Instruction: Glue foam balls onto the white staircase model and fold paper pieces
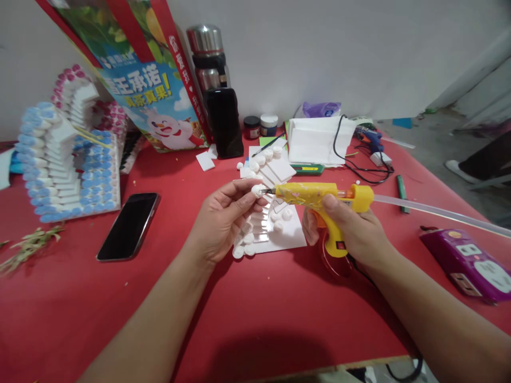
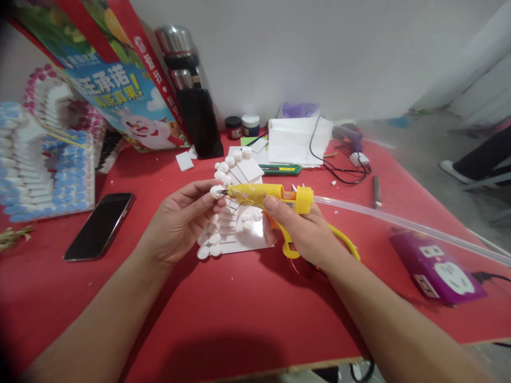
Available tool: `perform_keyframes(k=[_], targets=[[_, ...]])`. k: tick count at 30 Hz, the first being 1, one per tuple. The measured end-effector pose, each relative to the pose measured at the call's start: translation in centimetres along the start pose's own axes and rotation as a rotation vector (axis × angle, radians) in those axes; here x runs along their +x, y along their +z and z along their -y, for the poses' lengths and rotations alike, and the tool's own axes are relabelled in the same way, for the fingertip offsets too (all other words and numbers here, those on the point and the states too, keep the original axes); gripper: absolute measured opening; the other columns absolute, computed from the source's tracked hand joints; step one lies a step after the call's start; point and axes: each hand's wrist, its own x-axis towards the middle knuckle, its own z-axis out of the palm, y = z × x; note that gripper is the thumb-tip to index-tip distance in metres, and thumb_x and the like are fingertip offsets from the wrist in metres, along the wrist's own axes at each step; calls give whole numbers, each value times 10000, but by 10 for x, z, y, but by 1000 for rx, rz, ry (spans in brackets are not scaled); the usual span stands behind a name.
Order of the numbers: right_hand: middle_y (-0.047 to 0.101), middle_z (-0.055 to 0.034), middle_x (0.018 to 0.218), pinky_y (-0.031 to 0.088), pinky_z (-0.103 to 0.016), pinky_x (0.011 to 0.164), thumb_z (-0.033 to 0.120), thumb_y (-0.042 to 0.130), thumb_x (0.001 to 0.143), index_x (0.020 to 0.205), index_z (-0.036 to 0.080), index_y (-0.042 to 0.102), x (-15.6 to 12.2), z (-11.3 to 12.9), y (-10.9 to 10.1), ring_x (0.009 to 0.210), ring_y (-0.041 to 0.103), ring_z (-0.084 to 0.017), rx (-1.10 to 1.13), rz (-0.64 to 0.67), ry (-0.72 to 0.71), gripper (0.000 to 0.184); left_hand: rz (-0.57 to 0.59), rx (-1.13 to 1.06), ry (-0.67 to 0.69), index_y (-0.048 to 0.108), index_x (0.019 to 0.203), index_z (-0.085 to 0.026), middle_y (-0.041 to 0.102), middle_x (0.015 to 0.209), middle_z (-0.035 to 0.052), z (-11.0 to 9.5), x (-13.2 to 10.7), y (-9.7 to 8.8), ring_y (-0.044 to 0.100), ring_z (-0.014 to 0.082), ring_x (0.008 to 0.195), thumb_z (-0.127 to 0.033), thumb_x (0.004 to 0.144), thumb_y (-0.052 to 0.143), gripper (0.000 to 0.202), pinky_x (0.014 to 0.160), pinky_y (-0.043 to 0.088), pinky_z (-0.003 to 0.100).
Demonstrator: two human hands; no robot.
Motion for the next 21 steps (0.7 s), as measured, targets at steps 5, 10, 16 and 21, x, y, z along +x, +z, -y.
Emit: perform_keyframes(k=[5,10,16,21], targets=[[624,-23,580,472,-317,572,585,488,1028,864,230,785,-1,-1,-1,557,598,-180,-24,-9,-13,491,-21,0,-2,794,988,-156,755,879,33,-1,0,2,727,116,816,-160,799,840,195,824,577,218],[618,-14,576,464,-316,549,568,487,1035,954,232,793,0,0,-1,543,599,-181,-20,-3,-12,462,-28,-25,4,792,974,-149,764,912,34,-1,0,2,739,116,823,-147,800,841,180,823,587,206],[613,0,568,466,-304,555,565,489,1036,907,235,764,1,1,-1,524,588,-162,-4,2,-1,449,-1,-55,14,799,985,-132,777,908,40,-1,1,1,749,100,807,-119,825,820,162,794,597,158],[612,-12,549,438,-299,523,586,514,1019,679,219,680,1,2,-1,500,577,-149,2,-6,8,527,2,-44,23,807,988,-134,777,899,39,0,0,1,753,106,812,-119,833,812,156,795,609,163]])
